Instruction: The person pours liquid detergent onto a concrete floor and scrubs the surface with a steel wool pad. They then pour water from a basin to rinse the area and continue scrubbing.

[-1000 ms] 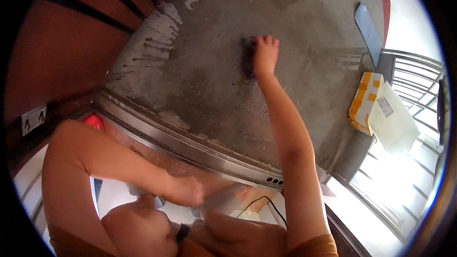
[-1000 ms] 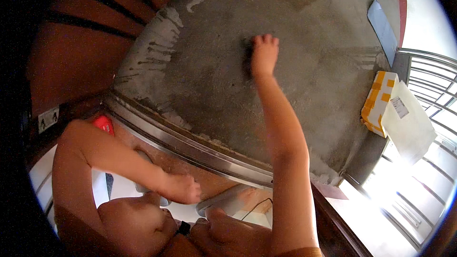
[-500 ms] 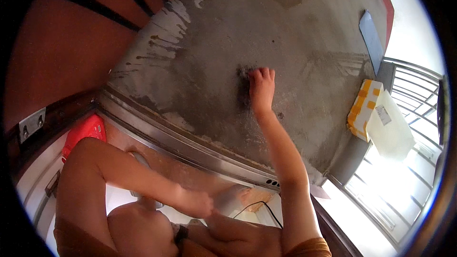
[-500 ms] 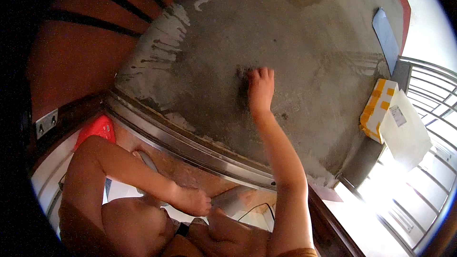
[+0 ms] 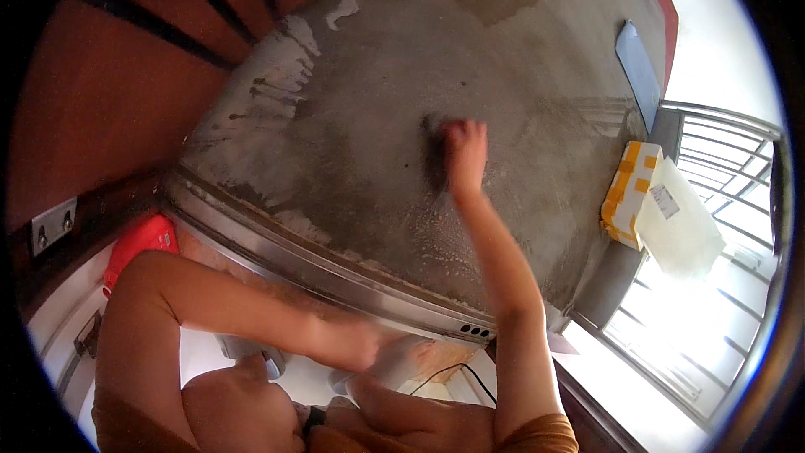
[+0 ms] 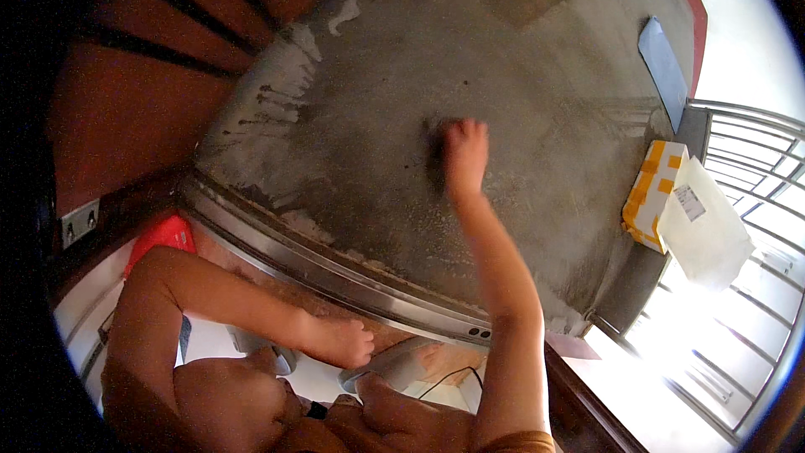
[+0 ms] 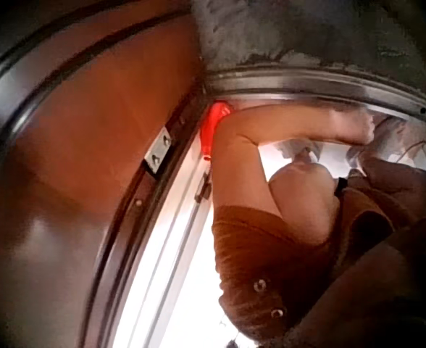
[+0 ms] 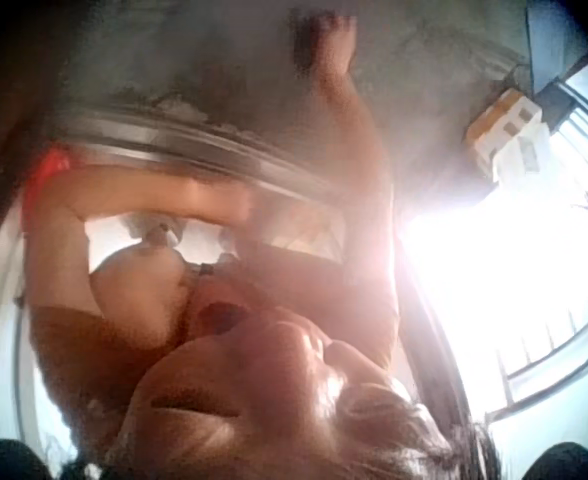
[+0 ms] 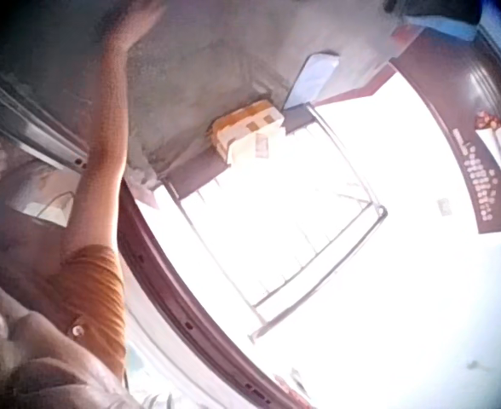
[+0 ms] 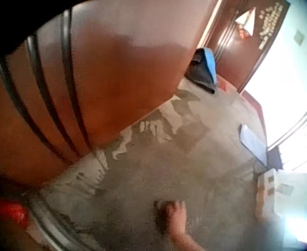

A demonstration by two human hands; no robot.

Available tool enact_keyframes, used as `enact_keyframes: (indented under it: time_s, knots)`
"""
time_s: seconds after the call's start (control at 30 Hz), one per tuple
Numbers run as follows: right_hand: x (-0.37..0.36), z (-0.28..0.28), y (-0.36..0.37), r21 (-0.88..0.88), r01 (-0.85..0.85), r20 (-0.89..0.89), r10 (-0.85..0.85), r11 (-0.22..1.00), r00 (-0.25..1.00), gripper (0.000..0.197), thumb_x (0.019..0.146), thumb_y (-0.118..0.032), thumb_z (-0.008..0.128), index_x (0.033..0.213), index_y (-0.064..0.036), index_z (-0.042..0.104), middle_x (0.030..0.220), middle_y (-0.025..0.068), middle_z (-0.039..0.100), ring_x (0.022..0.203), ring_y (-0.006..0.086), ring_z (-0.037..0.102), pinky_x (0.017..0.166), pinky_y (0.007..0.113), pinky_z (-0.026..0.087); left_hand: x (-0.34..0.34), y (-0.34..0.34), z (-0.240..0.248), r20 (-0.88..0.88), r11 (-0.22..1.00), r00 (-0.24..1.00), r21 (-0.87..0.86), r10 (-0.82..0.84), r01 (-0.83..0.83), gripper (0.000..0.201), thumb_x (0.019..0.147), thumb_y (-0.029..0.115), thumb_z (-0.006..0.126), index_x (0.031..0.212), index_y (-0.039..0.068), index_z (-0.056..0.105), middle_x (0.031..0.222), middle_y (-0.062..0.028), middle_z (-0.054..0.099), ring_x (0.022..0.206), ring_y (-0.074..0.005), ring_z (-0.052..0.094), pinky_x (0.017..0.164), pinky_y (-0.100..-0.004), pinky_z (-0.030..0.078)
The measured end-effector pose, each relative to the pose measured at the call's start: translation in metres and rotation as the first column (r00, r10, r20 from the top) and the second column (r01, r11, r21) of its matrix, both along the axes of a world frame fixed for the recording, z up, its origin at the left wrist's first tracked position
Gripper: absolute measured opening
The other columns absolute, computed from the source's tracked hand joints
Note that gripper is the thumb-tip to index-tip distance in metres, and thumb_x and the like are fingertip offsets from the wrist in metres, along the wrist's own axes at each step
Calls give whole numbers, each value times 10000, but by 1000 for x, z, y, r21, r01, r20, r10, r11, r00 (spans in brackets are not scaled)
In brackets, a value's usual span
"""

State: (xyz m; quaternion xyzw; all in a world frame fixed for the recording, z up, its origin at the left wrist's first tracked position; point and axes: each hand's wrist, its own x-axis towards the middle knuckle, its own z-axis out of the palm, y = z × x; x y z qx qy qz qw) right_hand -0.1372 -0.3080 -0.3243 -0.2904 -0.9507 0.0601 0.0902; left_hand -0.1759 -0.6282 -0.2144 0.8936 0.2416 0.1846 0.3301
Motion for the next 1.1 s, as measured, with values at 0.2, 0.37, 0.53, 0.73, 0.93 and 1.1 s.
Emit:
enact_keyframes:
  time_s: [0.2,0.37,0.53,0.73,0.93,1.1]
  knots:
    - [-55,11,112,139,401,-58,-397,905,916,153,772,-53,532,828,-55,674,938,131,573,947,312,513,790,391,462,14,14,-13,94,1000,996,8,-2,1,104,716,172,584,666,81,579,708,-45,578,724,-202,574,540,-321,446]
    - [-36,-7,-4,-44,16,-88,-20,999,996,150,788,-8,567,910,-44,646,960,129,556,922,313,518,793,408,470,7,24,-20,205,996,976,26,74,-81,102,725,175,578,684,82,571,702,-36,565,718,-196,569,536,-317,449]
    - [-49,-3,69,127,179,-86,-169,976,982,189,797,-52,530,927,-79,665,949,117,576,949,301,523,776,388,480,-10,29,-20,125,995,989,-67,80,-72,94,726,173,573,703,82,571,702,-34,558,714,-195,567,544,-313,459]
    - [-107,-6,106,218,332,-44,-331,918,943,195,783,-60,528,893,-82,687,965,120,595,921,311,525,758,390,470,-15,15,-14,85,996,994,55,69,-73,91,727,174,565,674,100,562,701,-25,555,705,-188,563,530,-307,440]
    - [-149,-3,-98,-286,-122,-252,49,950,967,177,833,-108,548,993,-52,602,1017,140,514,917,353,468,759,440,410,-10,4,-2,94,990,995,126,46,-57,97,730,170,560,671,92,556,699,-35,550,701,-199,561,553,-321,456]
    - [-86,28,-194,-130,-534,-62,530,836,846,425,785,-138,535,1207,-91,551,1223,74,465,1056,280,452,880,410,407,3,-19,-10,77,999,997,48,-25,21,96,729,162,565,675,85,585,714,-49,589,726,-212,584,569,-324,471]
